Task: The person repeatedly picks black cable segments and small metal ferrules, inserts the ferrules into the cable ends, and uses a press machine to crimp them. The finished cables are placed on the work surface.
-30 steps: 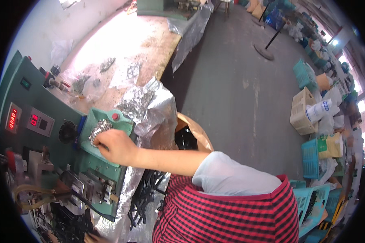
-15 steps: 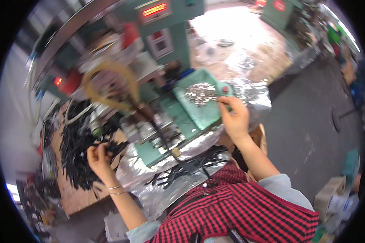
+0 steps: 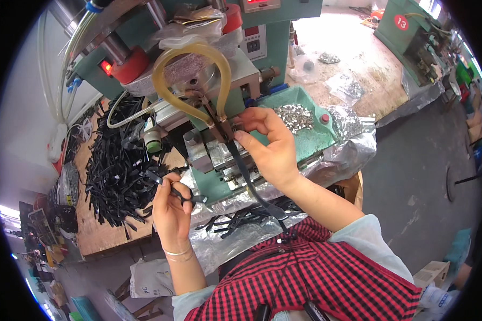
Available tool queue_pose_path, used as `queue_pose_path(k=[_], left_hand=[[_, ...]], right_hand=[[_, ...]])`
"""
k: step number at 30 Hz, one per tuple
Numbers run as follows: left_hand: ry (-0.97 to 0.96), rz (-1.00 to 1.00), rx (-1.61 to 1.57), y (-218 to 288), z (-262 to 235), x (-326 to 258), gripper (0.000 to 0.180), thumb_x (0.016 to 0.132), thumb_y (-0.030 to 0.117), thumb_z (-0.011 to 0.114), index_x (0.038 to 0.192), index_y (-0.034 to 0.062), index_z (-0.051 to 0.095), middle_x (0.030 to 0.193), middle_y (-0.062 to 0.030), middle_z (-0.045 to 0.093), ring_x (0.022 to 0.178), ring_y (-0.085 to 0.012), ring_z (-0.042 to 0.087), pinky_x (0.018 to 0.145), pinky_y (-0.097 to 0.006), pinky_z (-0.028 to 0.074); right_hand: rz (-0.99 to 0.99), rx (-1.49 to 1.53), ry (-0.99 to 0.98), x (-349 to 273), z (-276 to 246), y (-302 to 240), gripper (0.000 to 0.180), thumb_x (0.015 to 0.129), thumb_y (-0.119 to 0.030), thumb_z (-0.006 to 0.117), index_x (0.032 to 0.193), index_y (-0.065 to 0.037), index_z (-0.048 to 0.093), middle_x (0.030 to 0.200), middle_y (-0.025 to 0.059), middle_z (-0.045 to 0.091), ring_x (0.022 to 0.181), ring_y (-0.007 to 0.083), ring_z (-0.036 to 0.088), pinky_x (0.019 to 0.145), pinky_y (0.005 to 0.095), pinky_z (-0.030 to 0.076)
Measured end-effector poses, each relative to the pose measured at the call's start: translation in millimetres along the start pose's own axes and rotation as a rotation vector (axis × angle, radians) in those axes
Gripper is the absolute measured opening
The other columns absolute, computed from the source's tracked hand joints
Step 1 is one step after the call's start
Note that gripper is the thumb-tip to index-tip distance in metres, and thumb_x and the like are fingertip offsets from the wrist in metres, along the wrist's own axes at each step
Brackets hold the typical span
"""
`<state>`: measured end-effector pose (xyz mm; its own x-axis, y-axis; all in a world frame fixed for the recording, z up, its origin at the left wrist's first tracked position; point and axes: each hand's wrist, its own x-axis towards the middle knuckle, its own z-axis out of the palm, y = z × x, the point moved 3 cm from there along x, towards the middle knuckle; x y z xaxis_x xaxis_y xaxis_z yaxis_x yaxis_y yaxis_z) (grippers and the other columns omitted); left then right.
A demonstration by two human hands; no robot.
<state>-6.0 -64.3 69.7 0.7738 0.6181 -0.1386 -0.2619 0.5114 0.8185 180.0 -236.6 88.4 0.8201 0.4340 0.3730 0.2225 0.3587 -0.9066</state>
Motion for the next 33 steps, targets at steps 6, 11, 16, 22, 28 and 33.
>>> queue_pose_path(k=[6, 11, 16, 22, 28, 33], left_hand=[[-0.308, -0.215, -0.104, 13, 78, -45, 0.035, 0.115, 0.026, 0.037, 0.107, -0.0031, 0.054, 0.064, -0.0224, 0.066, 0.035, -0.0192, 0.049, 0.035, -0.025, 0.041], [-0.354, -0.527, 0.016, -7, 113, -39, 0.034, 0.112, 0.028, 0.045, 0.110, -0.0025, 0.059, 0.073, -0.0219, 0.069, 0.041, -0.0212, 0.054, 0.037, -0.026, 0.042], [-0.373, -0.568, -0.064, -35, 116, -8, 0.032, 0.112, 0.029, 0.048, 0.109, 0.0013, 0.064, 0.079, -0.0150, 0.074, 0.044, -0.0209, 0.060, 0.037, -0.026, 0.040], [-0.368, -0.524, -0.075, -44, 113, -5, 0.030, 0.111, 0.026, 0.047, 0.109, 0.0014, 0.064, 0.076, -0.0144, 0.073, 0.042, -0.0197, 0.058, 0.037, -0.025, 0.040], [-0.327, -0.492, -0.072, -41, 108, -9, 0.031, 0.112, 0.026, 0.047, 0.108, 0.0012, 0.065, 0.074, -0.0135, 0.072, 0.041, -0.0182, 0.055, 0.036, -0.025, 0.039], [-0.382, -0.463, 0.029, -45, 112, -13, 0.042, 0.113, 0.036, 0.046, 0.123, -0.0014, 0.062, 0.082, -0.0132, 0.073, 0.051, -0.0178, 0.062, 0.045, -0.024, 0.048]], right_hand=[[0.049, 0.081, 0.008, 2, 14, -15, 0.047, 0.090, 0.002, 0.071, 0.134, 0.003, 0.055, 0.123, 0.0116, 0.069, 0.109, 0.0172, 0.068, 0.098, 0.0299, 0.051], [0.081, 0.064, -0.060, -18, 16, -52, 0.061, 0.091, 0.003, 0.066, 0.149, 0.002, 0.047, 0.141, 0.0164, 0.062, 0.127, 0.0238, 0.063, 0.106, 0.0369, 0.050], [-0.032, -0.311, -0.025, 14, -46, -16, 0.052, 0.091, -0.002, 0.069, 0.142, -0.004, 0.058, 0.129, 0.0107, 0.071, 0.122, 0.0228, 0.065, 0.105, 0.0362, 0.051], [-0.055, -0.405, 0.465, 20, -140, 37, 0.033, 0.097, -0.008, 0.068, 0.130, -0.006, 0.065, 0.097, 0.0059, 0.072, 0.088, 0.0123, 0.065, 0.079, 0.0273, 0.052], [-0.432, -0.720, 0.407, 140, -122, 4, 0.038, 0.102, -0.026, 0.069, 0.130, -0.001, 0.066, 0.112, 0.0136, 0.077, 0.105, 0.0213, 0.072, 0.089, 0.0331, 0.054], [-0.098, -0.613, 0.249, 284, -158, 15, 0.041, 0.100, -0.028, 0.070, 0.129, 0.000, 0.067, 0.118, 0.0176, 0.075, 0.109, 0.0275, 0.071, 0.096, 0.0375, 0.053]])
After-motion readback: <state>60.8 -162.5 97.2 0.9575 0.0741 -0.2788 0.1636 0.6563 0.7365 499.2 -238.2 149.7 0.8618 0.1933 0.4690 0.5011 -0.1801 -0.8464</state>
